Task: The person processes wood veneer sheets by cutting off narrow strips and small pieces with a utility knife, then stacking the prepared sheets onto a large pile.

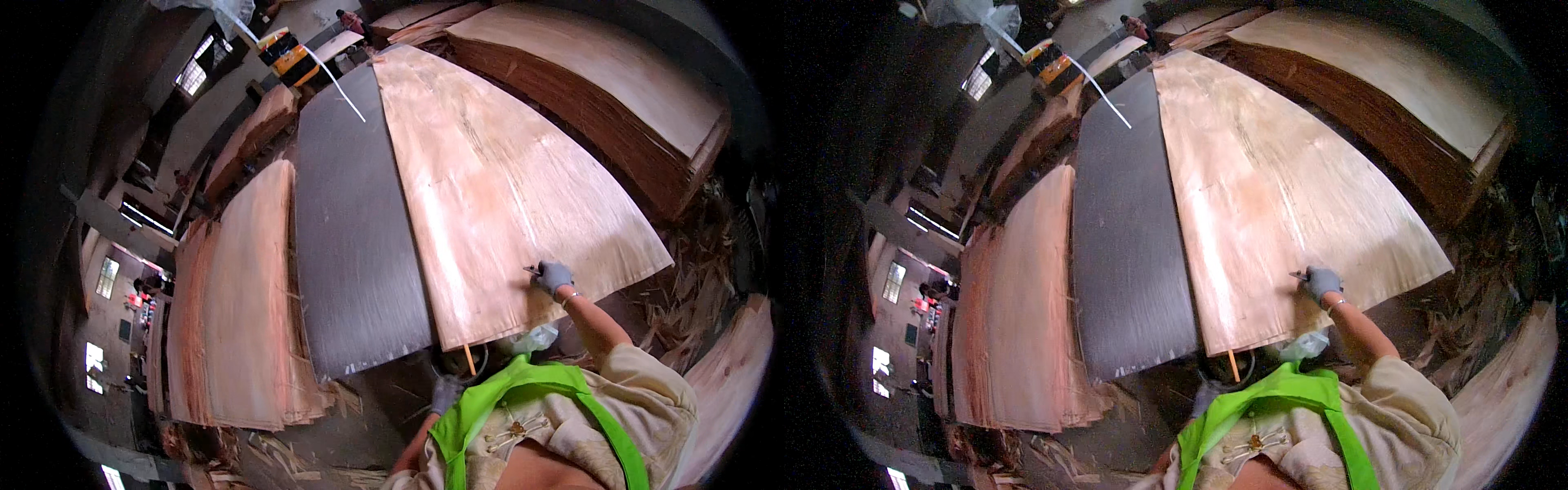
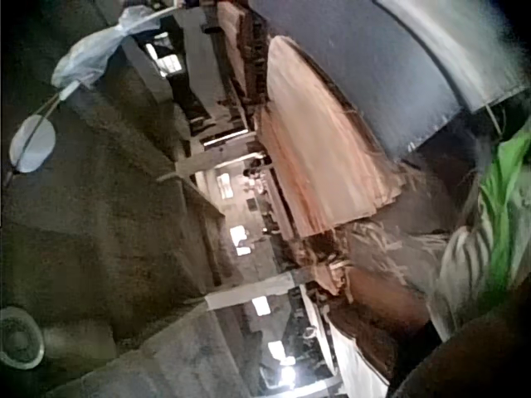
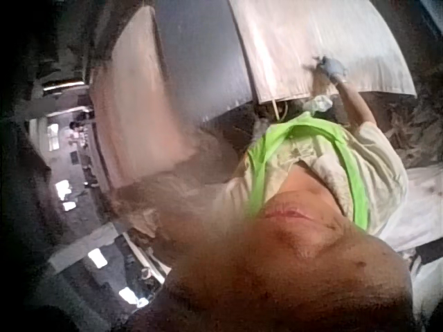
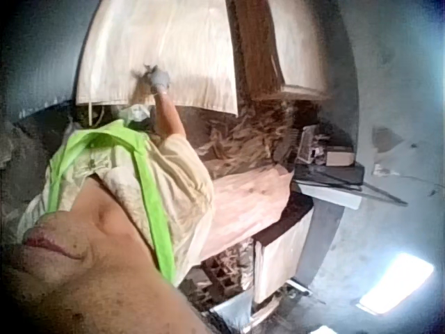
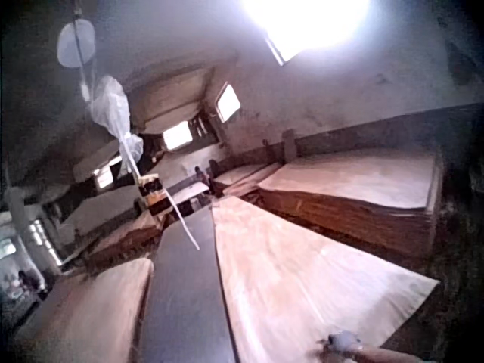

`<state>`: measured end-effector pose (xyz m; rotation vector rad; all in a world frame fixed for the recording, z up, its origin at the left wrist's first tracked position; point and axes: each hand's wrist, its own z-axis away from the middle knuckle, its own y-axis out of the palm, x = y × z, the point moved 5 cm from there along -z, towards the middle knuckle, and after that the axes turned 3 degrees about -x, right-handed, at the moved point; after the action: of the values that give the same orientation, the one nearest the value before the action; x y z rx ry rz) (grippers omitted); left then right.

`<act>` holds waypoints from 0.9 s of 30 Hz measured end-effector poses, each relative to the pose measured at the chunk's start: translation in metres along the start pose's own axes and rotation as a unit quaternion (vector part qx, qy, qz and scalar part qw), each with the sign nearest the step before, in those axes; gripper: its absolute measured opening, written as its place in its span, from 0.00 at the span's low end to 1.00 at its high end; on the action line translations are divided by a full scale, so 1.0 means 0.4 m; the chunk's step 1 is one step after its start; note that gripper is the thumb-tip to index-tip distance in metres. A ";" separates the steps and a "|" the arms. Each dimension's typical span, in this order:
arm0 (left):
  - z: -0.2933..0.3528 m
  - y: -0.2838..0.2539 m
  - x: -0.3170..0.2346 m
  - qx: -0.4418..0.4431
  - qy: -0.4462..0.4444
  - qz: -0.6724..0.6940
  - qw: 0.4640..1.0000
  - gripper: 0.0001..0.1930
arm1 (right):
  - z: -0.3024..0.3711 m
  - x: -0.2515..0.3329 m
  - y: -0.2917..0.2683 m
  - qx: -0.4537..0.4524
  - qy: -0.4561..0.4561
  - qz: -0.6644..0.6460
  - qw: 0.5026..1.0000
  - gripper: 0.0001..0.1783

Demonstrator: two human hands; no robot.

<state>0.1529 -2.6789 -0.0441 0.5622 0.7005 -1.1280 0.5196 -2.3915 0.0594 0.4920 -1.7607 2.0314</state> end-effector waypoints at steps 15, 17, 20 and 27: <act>-0.004 0.406 -0.164 0.329 0.078 -0.252 0.907 0.13 | -0.021 -0.037 0.026 0.033 0.088 -0.033 0.995 0.20; -0.067 0.363 -0.124 0.380 0.171 -0.280 0.865 0.12 | 0.029 0.068 0.007 0.000 0.059 -0.046 0.997 0.19; -0.052 0.423 -0.087 0.387 -0.067 -0.029 0.919 0.12 | 0.115 0.082 0.019 0.019 0.068 -0.090 0.993 0.19; 0.056 0.495 -0.207 0.343 0.599 -0.449 0.567 0.16 | 0.203 0.189 0.109 0.140 0.064 -0.261 0.953 0.22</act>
<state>0.3225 -2.5781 0.0436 1.8944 1.8970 -1.9494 0.4325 -2.4719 0.0727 0.7965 -1.1149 1.8736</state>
